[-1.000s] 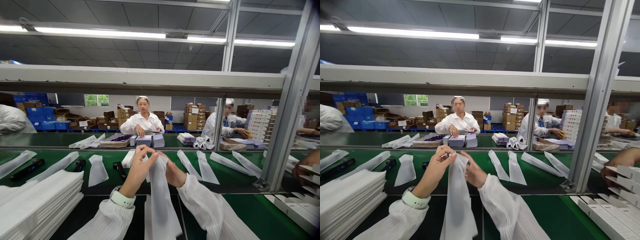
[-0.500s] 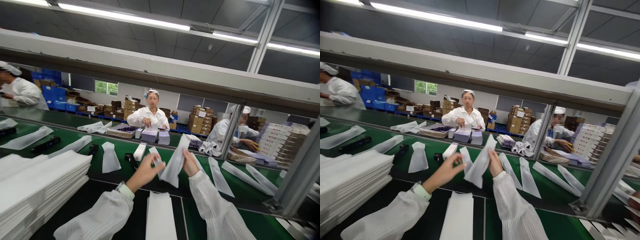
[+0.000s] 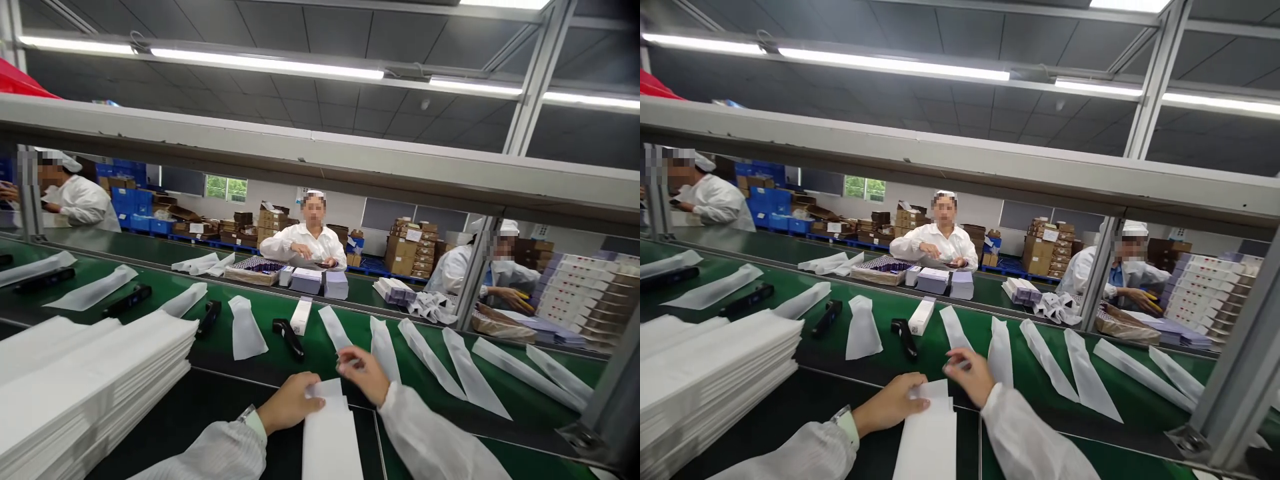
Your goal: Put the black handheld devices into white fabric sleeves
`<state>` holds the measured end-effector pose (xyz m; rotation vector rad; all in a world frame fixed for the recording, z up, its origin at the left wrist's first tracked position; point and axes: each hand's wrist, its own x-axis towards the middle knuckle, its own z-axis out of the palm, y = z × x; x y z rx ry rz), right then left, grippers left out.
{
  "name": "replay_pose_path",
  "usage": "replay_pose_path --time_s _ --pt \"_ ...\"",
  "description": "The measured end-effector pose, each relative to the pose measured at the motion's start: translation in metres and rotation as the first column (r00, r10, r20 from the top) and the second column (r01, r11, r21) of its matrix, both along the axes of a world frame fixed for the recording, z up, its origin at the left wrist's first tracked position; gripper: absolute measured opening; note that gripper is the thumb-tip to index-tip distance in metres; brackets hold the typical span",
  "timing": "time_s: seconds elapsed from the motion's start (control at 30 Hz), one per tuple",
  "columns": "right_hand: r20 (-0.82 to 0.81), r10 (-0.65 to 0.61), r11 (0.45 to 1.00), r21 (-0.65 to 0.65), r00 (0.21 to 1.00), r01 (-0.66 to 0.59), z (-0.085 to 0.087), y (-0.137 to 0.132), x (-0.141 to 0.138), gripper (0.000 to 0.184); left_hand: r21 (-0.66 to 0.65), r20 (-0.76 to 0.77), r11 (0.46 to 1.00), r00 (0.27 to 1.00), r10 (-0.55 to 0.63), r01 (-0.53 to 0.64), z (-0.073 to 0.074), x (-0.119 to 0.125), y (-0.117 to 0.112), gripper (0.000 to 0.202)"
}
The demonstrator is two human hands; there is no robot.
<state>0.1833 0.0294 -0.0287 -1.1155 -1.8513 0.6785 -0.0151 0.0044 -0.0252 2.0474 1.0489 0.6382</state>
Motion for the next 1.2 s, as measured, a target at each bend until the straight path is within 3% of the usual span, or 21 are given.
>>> replay_pose_path --time_s 0.07,0.17,0.27,0.33,0.47,0.67,0.87,0.9,0.93,1.0,1.03,1.1,1.2 --pt "-0.002 0.083 0.996 -0.043 0.997 -0.083 -0.008 -0.019 -0.020 0.032 0.031 0.052 0.999 0.999 0.014 -0.016 -0.006 0.002 -0.001 0.020" --pt "0.005 0.000 1.000 -0.018 1.000 0.000 -0.014 -0.032 -0.034 0.017 0.035 0.121 0.999 0.993 0.002 -0.006 -0.011 0.003 -0.002 0.022" --pt "0.013 -0.049 0.999 -0.003 0.999 0.049 -0.012 -0.035 -0.032 0.014 -0.030 0.222 1.000 0.975 0.010 -0.004 -0.006 0.002 -0.006 0.031" --pt "0.018 -0.002 1.000 -0.018 1.000 0.003 -0.008 -0.036 -0.028 0.016 -0.072 0.292 0.997 0.956 0.031 -0.010 0.000 0.002 -0.008 0.042" --pt "0.031 0.168 0.985 -0.038 0.985 -0.167 -0.002 -0.039 -0.019 0.020 -0.073 0.298 0.993 0.952 -0.068 0.094 0.008 0.004 -0.011 0.023" --pt "0.045 0.408 0.892 -0.233 0.912 -0.387 0.005 -0.029 -0.002 0.020 -0.082 0.237 0.961 0.942 -0.238 0.264 0.011 0.002 -0.012 0.022" --pt "0.047 0.602 0.738 -0.414 0.797 -0.532 0.030 -0.015 0.008 0.016 -0.095 0.342 0.950 0.907 -0.248 0.296 0.023 0.003 -0.013 0.020" --pt "0.065 0.589 0.756 -0.395 0.805 -0.522 0.032 -0.010 0.007 0.019 -0.097 0.363 0.951 0.900 -0.240 0.293 0.025 0.004 -0.013 0.022" --pt "0.101 0.525 0.816 -0.342 0.845 -0.466 0.033 -0.005 0.005 0.022 -0.096 0.379 0.953 0.896 -0.232 0.288 0.026 0.006 -0.013 0.023" --pt "0.199 0.218 0.971 -0.146 0.955 -0.191 0.029 0.011 -0.005 0.028 -0.089 0.390 0.958 0.894 -0.219 0.273 0.026 0.008 -0.013 0.026" --pt "0.237 0.021 0.999 -0.043 0.971 -0.012 0.024 0.019 -0.011 0.029 -0.085 0.390 0.960 0.896 -0.215 0.267 0.024 0.009 -0.012 0.027" --pt "0.297 -0.246 0.969 0.055 0.923 0.241 0.011 0.037 -0.025 0.028 -0.100 0.390 0.963 0.900 -0.195 0.252 0.018 0.011 -0.010 0.027" --pt "0.246 -0.278 0.955 -0.034 0.929 0.295 -0.007 0.056 -0.038 0.038 -0.145 0.378 0.971 0.917 -0.125 0.192 0.006 0.011 -0.003 0.026"
